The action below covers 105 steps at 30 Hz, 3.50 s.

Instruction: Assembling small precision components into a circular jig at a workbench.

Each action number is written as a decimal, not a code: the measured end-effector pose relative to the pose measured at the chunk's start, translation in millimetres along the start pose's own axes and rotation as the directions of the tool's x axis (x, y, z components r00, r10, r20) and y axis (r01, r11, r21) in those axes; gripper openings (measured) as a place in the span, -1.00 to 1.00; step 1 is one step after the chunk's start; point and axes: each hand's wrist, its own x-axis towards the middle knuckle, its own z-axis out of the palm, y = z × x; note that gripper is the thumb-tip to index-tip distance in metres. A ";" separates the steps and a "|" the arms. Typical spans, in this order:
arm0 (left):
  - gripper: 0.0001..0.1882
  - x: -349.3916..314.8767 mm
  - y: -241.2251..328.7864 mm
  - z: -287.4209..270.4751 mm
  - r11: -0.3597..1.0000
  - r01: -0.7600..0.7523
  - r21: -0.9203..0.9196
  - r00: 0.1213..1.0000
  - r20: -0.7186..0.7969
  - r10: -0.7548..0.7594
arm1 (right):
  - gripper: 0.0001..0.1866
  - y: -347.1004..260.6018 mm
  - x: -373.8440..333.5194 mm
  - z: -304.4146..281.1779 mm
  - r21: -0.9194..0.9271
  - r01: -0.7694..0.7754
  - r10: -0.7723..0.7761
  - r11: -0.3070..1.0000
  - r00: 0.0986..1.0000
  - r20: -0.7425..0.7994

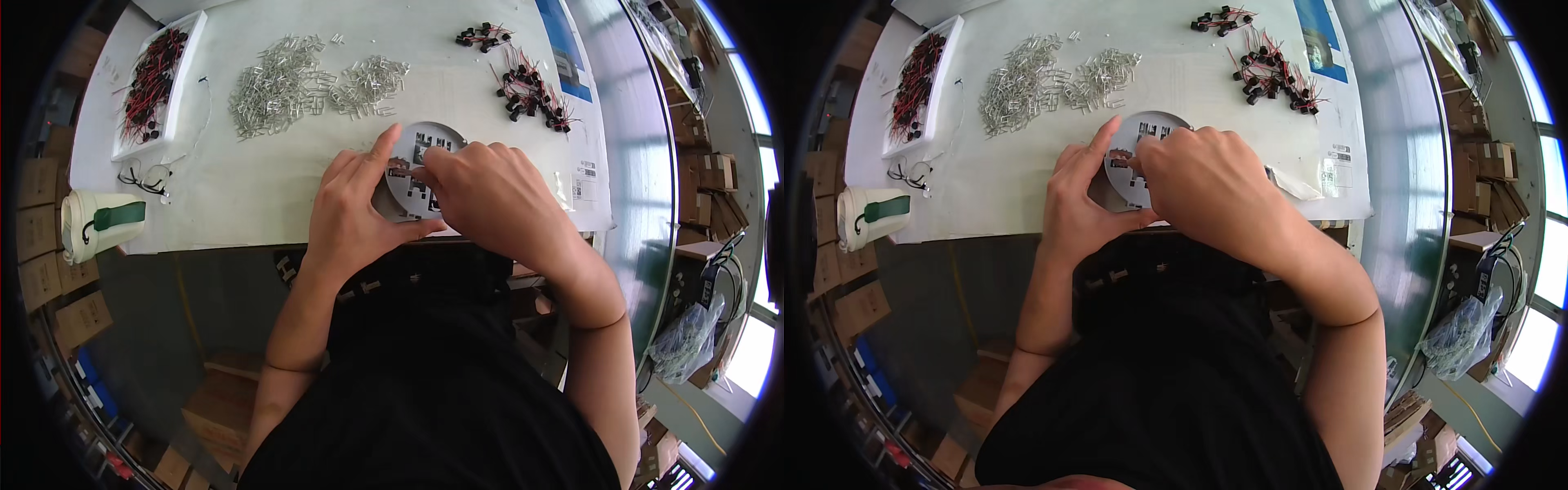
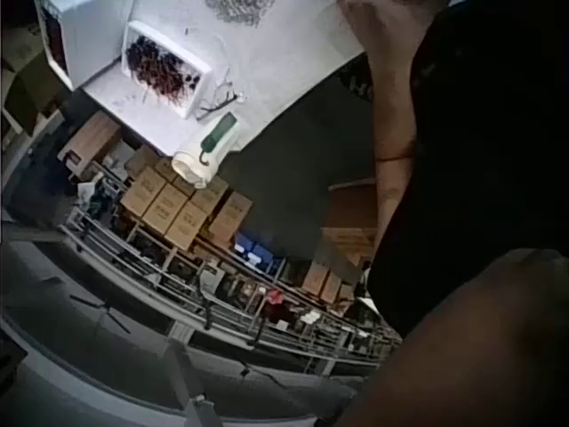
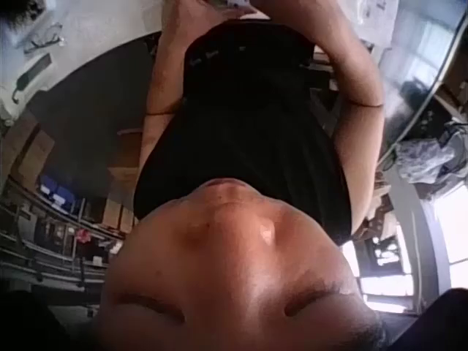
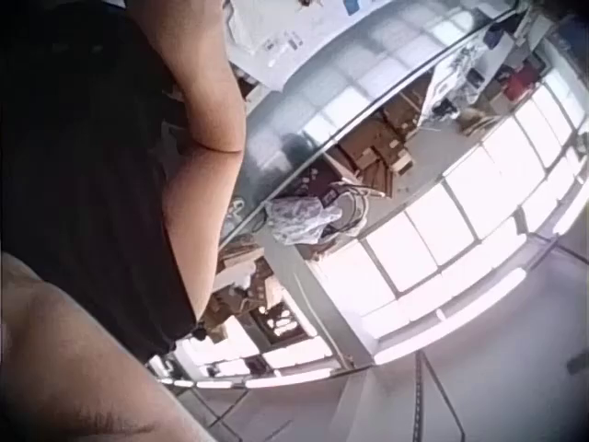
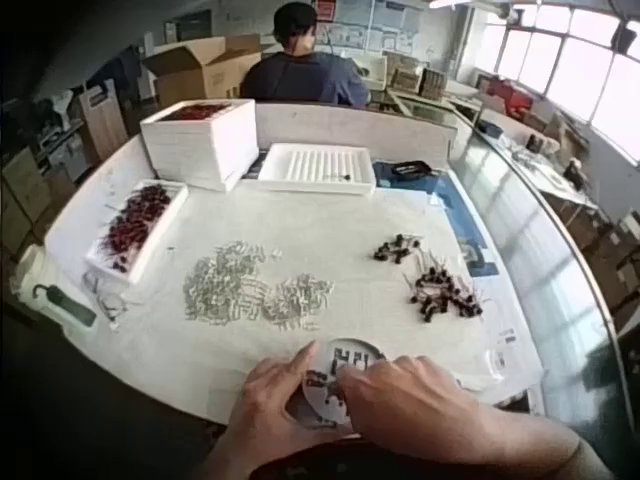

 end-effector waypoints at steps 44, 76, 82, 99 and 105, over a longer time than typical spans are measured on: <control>0.14 0.7 0.4 -15.6 1.000 -0.014 0.024 0.999 0.049 0.013 | -0.78 17.5 -2.5 16.1 0.036 -0.076 0.073 0.996 0.994 0.083; -0.71 -1.9 -6.7 -5.4 0.990 -0.059 0.128 0.998 -0.027 0.063 | -0.28 439.6 -186.5 -29.9 0.296 -0.904 0.809 0.308 0.086 -0.581; -0.71 -0.3 -4.9 -0.8 0.955 -0.132 0.265 0.991 0.006 0.135 | -0.41 480.8 -229.5 -33.8 0.160 -0.932 0.679 0.325 0.113 -0.726; -0.72 -9.8 9.3 3.6 0.862 -0.137 0.489 0.990 0.035 0.137 | -0.39 452.6 133.8 -81.1 0.128 -0.602 0.542 0.788 0.581 -0.607; -0.72 -10.6 9.2 5.2 0.816 -0.157 0.557 0.987 0.057 0.151 | -0.08 506.7 234.5 -95.7 0.187 -0.637 0.580 0.748 0.492 -0.649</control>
